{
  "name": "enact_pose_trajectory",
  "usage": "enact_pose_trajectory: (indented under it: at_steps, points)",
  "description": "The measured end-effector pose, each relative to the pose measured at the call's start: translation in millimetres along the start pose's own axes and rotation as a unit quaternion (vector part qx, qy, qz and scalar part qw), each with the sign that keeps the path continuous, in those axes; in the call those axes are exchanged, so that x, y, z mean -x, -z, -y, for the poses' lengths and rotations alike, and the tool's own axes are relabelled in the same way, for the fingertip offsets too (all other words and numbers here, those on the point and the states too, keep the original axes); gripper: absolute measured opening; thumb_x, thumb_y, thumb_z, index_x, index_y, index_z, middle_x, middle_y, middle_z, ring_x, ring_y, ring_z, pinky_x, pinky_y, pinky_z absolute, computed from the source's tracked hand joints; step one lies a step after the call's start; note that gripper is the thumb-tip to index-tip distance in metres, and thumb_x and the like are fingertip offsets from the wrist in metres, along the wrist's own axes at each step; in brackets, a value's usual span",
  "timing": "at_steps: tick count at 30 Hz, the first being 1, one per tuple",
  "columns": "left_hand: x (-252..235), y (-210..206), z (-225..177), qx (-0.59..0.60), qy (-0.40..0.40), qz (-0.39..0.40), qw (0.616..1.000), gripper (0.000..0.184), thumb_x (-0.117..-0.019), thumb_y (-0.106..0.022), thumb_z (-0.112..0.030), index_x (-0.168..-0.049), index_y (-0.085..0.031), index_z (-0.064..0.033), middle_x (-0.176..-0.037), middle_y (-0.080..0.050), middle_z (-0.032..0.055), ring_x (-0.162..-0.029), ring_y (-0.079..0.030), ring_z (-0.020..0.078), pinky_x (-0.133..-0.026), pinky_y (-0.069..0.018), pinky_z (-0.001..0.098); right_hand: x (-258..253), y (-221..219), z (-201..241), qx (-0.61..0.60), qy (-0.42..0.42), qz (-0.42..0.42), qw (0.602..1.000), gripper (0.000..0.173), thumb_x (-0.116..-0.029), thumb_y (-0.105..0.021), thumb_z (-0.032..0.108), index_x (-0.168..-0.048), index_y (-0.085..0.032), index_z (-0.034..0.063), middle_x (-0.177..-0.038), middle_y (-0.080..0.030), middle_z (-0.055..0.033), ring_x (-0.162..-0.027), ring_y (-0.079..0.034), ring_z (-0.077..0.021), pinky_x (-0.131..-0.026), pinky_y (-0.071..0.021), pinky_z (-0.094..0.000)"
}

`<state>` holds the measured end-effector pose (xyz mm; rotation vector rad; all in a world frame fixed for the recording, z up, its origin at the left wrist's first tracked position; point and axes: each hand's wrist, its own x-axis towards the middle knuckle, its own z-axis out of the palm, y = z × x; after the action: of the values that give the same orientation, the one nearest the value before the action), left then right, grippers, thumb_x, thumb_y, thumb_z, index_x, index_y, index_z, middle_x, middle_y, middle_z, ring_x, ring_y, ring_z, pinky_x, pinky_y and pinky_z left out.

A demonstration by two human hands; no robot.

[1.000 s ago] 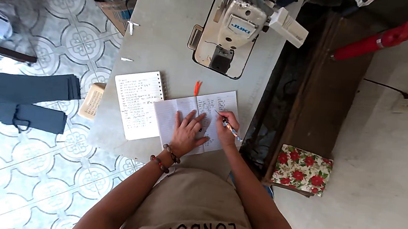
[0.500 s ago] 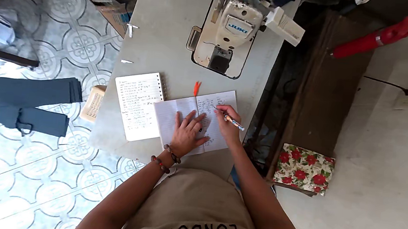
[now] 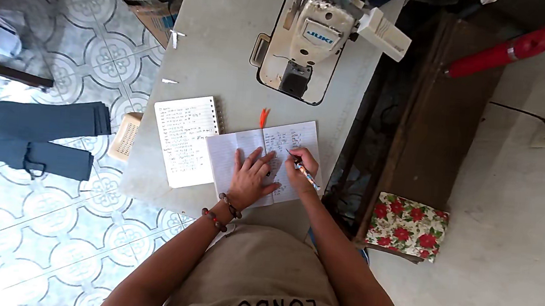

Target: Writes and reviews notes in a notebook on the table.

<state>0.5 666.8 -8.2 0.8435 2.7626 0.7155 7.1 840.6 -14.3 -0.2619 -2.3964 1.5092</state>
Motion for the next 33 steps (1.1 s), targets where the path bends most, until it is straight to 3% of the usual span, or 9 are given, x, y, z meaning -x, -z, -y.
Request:
enact_pose_trajectory:
  at_steps: [9, 33]
  points:
    - [-0.1, 1.0, -0.5, 0.002, 0.001, 0.001, 1.0, 0.043, -0.0838, -0.077, -0.051, -0.094, -0.072, -0.009, -0.15, -0.058, 0.0046, -0.145, -0.045, 0.0351, -0.114, -0.0162, 0.0764, -0.6, -1.0, -3.0, 0.014, 0.034, 0.004, 0.999, 0.011, -0.0808, -0.062, -0.002, -0.089, -0.066, -0.0082, -0.081, -0.065, -0.0158, -0.069, -0.062, -0.016, -0.064, -0.0539, -0.0246]
    - [-0.5, 1.4, -0.5, 0.007, -0.004, -0.004, 1.0, 0.042, -0.083, -0.078, -0.049, -0.093, -0.072, -0.0092, -0.149, -0.058, 0.0048, -0.145, -0.046, 0.0351, -0.114, -0.0167, 0.0767, -1.9, -2.0, 1.5, 0.048, 0.016, 0.019, 0.999, 0.011, -0.0838, -0.063, -0.003, -0.092, -0.067, -0.0083, -0.084, -0.065, -0.0177, -0.071, -0.063, -0.0194, -0.066, -0.0552, -0.0279]
